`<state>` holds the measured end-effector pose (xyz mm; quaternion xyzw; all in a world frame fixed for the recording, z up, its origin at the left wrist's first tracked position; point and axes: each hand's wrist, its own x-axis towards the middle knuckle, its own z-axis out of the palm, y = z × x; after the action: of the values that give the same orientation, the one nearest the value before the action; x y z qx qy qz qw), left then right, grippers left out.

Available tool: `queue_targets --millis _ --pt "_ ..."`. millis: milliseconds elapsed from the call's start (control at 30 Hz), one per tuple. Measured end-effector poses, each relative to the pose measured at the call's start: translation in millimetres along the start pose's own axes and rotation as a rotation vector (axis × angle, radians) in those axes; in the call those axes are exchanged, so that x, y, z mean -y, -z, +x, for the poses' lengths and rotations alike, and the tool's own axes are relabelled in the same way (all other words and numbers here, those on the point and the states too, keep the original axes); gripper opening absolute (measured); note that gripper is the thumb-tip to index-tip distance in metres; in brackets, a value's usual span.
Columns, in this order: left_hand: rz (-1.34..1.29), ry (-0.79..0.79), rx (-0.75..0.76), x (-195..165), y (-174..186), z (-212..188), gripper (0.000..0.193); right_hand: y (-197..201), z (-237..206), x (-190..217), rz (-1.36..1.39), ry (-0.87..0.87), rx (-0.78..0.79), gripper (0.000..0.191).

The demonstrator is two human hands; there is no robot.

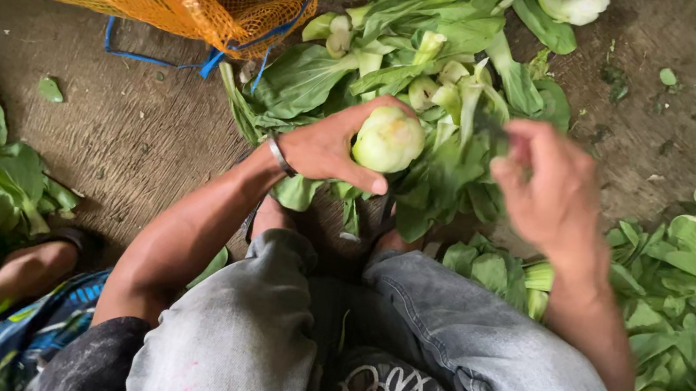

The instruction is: The person sits on the floor of a produce processing area surrounded by piles of leafy green vegetables. They pick up bok choy heads one at a time, cut off the root ends and outer leaves with a small knife, drop the trimmings aside, and place the trimmed heads into an orange mesh sack, occasionally adjusting the sack open.

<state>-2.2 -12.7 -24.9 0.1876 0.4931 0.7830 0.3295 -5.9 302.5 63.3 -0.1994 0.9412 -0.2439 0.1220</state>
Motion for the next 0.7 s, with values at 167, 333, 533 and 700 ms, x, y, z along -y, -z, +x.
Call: queue_targets --millis 167,333,533,700 --pt "0.113 0.026 -0.036 4 -9 7 0.073 -9 -2 47 0.066 0.191 0.057 0.037" --pt "0.209 0.044 0.025 -8 -9 6 0.065 5 16 75 0.036 0.252 0.040 0.039" --pt "0.324 0.053 0.047 -21 -12 5 0.056 12 22 83 0.013 0.286 0.076 0.041" --pt "0.487 0.004 0.025 -29 -9 1 0.045 10 16 85 -0.041 0.348 0.057 0.044"
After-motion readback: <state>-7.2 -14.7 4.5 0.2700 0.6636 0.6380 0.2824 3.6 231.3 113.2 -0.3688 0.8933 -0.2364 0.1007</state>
